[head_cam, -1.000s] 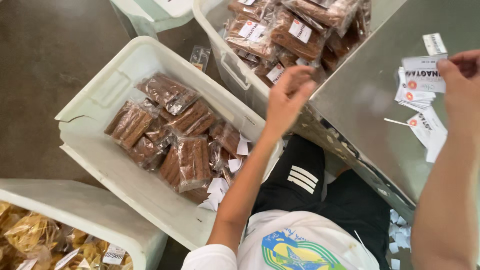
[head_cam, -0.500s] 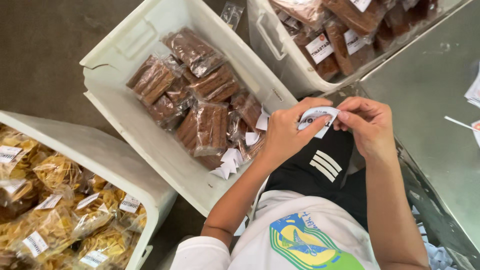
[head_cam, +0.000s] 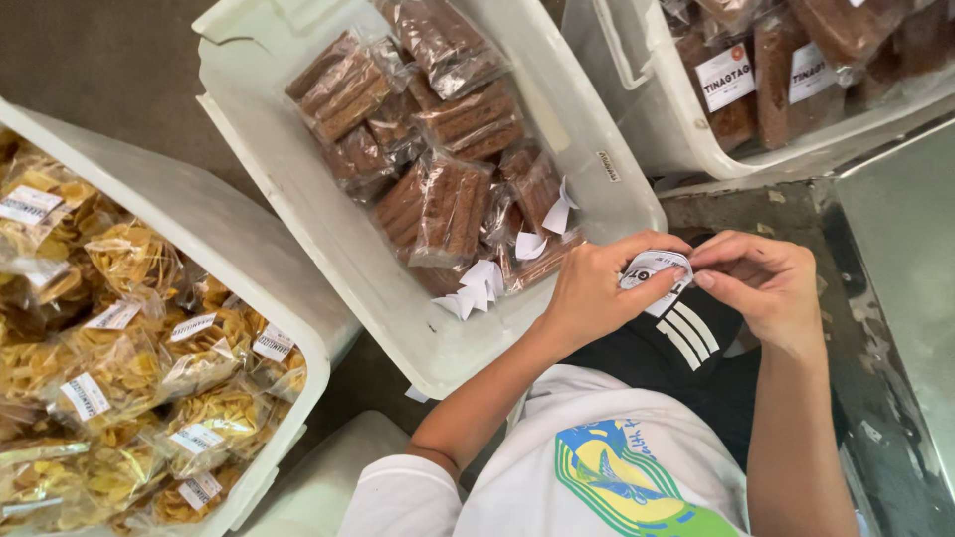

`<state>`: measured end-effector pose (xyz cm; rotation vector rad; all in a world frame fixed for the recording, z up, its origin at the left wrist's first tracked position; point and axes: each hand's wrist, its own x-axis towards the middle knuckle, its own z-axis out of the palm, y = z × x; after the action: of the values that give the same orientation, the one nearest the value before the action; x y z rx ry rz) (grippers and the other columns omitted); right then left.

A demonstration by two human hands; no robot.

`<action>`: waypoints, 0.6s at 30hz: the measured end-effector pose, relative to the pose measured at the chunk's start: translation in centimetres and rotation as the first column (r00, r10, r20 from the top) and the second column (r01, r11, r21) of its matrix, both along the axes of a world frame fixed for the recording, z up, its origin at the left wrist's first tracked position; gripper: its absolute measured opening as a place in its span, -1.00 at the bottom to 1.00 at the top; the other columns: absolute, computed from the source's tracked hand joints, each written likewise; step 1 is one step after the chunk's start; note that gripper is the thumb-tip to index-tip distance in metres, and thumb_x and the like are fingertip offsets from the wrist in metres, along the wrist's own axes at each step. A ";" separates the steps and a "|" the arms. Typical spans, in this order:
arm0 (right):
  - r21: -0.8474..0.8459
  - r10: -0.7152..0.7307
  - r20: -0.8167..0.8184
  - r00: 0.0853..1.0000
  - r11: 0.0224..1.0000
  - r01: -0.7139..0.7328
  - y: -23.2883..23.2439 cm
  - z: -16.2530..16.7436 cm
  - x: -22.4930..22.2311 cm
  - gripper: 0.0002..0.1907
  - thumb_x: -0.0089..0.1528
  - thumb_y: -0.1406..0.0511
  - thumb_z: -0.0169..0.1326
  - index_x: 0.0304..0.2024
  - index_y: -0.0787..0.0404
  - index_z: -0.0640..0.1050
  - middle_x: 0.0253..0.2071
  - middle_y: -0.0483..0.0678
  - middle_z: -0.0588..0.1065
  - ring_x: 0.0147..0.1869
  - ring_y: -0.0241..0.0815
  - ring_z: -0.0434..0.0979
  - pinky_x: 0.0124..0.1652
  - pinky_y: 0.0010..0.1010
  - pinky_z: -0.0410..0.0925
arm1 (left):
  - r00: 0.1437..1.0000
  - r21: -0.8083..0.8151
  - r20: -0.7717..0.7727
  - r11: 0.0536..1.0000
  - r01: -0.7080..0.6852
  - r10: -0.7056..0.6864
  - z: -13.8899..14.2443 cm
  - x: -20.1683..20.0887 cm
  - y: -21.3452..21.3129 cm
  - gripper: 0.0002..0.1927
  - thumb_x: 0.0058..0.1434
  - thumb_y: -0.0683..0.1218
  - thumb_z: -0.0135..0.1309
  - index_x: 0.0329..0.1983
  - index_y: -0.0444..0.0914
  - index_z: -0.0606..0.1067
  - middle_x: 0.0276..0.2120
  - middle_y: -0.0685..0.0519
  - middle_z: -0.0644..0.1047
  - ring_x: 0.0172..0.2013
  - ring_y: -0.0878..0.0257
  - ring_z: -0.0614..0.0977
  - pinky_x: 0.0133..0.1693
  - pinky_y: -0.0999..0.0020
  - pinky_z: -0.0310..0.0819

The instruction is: The person repeatedly picks up pre-packaged food items from a white bin, applies a printed label to the front of each package, and places the labeled package into a second bin. The process is repeated for multiple items in a continuous loop.

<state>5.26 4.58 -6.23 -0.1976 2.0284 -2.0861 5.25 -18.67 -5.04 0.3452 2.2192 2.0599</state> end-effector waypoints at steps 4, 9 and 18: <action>0.292 0.039 -0.133 0.990 0.957 0.002 -0.9 1.1 -0.2 -0.82 0.16 0.55 0.21 -0.17 0.39 0.59 -0.14 0.03 0.58 -0.05 -0.24 0.56 -0.02 -0.49 0.39 | 0.997 -0.055 0.074 0.998 -0.021 0.025 -0.4 -0.1 -0.4 -0.75 0.26 0.01 0.22 -0.02 -0.10 0.62 -0.39 0.03 0.65 -0.44 0.25 0.71 -0.33 0.39 0.56; 0.552 0.047 -0.252 0.967 0.827 0.104 -2.6 2.1 -0.6 -0.86 0.16 0.51 0.22 -0.23 0.31 0.58 -0.28 -0.06 0.59 -0.28 -0.35 0.48 -0.22 -0.59 0.33 | 0.998 0.002 -0.045 0.999 -0.034 0.034 -1.5 -0.1 -0.9 -0.74 0.28 0.00 0.21 0.01 -0.11 0.59 -0.27 0.03 0.66 -0.34 0.19 0.72 -0.27 0.38 0.59; 0.745 0.097 -0.243 0.965 0.655 0.122 -4.9 -0.7 -1.0 -0.87 0.13 0.47 0.21 -0.26 0.34 0.58 -0.34 -0.04 0.54 -0.35 -0.30 0.49 -0.29 -0.48 0.35 | 0.980 -0.254 -0.185 0.959 -0.123 0.077 -4.4 0.2 -0.5 -0.90 0.30 -0.03 0.21 -0.18 -0.11 0.61 -0.38 0.05 0.63 -0.37 0.08 0.67 -0.28 0.24 0.52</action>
<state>4.31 -0.27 -6.93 -0.3171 2.8693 -1.0614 5.42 -19.18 -9.48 0.4084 2.6277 1.8044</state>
